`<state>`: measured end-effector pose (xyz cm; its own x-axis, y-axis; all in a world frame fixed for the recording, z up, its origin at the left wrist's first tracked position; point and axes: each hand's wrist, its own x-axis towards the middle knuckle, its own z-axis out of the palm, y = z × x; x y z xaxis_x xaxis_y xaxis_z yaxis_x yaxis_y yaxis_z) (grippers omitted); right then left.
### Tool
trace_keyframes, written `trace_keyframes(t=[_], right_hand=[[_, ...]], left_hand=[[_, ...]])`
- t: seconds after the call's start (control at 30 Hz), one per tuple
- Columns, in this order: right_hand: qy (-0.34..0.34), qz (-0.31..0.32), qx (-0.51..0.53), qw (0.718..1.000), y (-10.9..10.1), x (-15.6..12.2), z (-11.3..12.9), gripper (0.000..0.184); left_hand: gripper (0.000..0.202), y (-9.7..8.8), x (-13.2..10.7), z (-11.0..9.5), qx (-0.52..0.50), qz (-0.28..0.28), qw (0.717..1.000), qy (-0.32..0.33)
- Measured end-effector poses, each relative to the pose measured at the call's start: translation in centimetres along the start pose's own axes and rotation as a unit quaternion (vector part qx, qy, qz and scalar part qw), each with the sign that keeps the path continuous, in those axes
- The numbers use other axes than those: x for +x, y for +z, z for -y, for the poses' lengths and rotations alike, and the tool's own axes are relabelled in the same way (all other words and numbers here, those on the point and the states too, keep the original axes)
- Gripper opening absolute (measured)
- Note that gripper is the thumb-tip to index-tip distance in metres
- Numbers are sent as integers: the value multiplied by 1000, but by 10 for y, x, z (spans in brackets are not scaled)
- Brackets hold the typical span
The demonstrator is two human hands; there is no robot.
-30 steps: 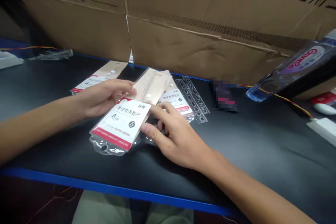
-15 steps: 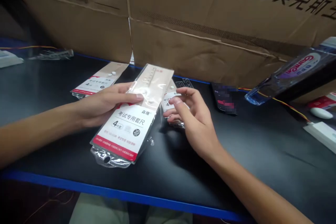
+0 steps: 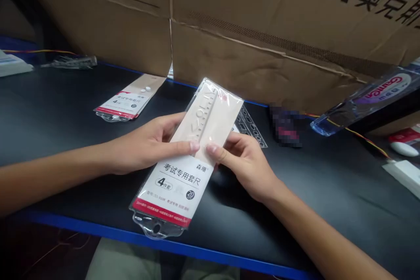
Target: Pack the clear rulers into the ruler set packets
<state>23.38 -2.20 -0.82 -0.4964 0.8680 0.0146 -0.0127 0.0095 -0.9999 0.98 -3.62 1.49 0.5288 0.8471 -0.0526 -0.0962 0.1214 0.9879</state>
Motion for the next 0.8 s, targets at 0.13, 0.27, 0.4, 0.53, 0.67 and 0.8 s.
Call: trace_keyframes(t=[0.13, 0.27, 0.4, 0.53, 0.67, 0.8], right_hand=[[-25, -55, -3, 998, -4, 2, 4, 20], [-21, -181, 5, 983, -22, 12, 11, 14], [21, -202, 1, 979, -36, 21, 10, 22], [68, -97, 23, 993, -28, 18, 11, 29], [77, -52, 11, 996, -19, 11, 14, 49], [54, -91, -44, 993, -22, 12, 14, 55]], left_hand=[[38, -4, -3, -1, 40, 62, 996, -50], [26, -6, -3, 0, 56, 136, 980, -138], [22, -9, 2, 0, 32, 122, 983, -136], [27, -13, 4, 0, 21, 87, 989, -120], [35, -14, 5, 3, 60, 60, 992, -95], [37, -15, 6, 7, 75, 42, 994, -71]])
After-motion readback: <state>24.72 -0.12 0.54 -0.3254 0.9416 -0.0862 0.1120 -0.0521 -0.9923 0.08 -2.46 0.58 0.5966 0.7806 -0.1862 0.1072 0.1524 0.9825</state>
